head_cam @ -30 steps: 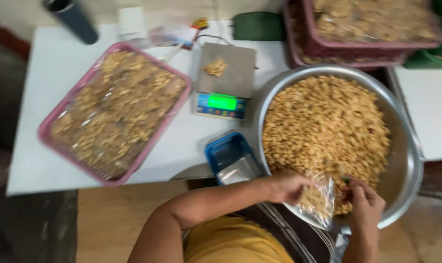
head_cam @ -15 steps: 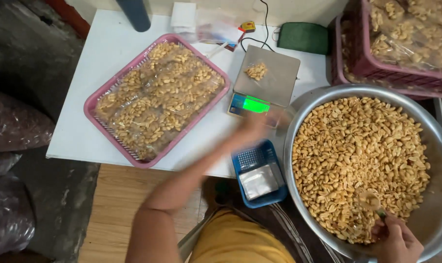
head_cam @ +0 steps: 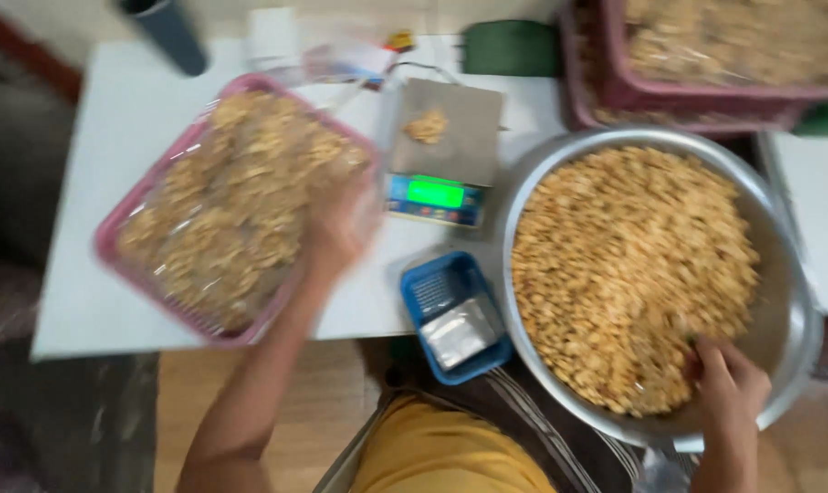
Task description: The person scoops cashew nuts from a large metal bowl into small plastic bags using a scoop, places each filled bag on a digital scale to check weight, and then moves the bag into a pink basket. The process repeats continuously throughout the clip.
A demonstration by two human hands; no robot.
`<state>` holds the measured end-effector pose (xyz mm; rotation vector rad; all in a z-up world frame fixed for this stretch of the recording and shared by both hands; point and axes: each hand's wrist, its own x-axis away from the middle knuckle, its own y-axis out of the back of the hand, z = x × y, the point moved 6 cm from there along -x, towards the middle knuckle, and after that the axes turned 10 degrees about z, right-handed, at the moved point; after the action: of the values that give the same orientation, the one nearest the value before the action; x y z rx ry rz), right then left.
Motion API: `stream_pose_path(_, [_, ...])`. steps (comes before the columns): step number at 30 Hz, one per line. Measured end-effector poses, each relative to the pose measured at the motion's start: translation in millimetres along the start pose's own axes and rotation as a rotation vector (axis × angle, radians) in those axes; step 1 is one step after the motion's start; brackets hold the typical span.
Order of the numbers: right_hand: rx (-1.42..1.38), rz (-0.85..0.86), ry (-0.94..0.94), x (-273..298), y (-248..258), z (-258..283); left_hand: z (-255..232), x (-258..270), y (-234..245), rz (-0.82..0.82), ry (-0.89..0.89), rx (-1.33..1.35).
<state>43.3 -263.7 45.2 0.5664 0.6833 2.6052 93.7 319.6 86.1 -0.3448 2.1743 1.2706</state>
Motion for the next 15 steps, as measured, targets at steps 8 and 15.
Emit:
stream_pose_path(8, [0.728,-0.059,0.222,-92.7,11.3,-36.3,-80.5,122.7,-171.8,1.054,0.229,0.095])
stream_pose_path(15, [0.034,0.24,0.126,-5.8,-29.3,7.8,-65.9,93.2,-151.2,1.136,0.469,0.103])
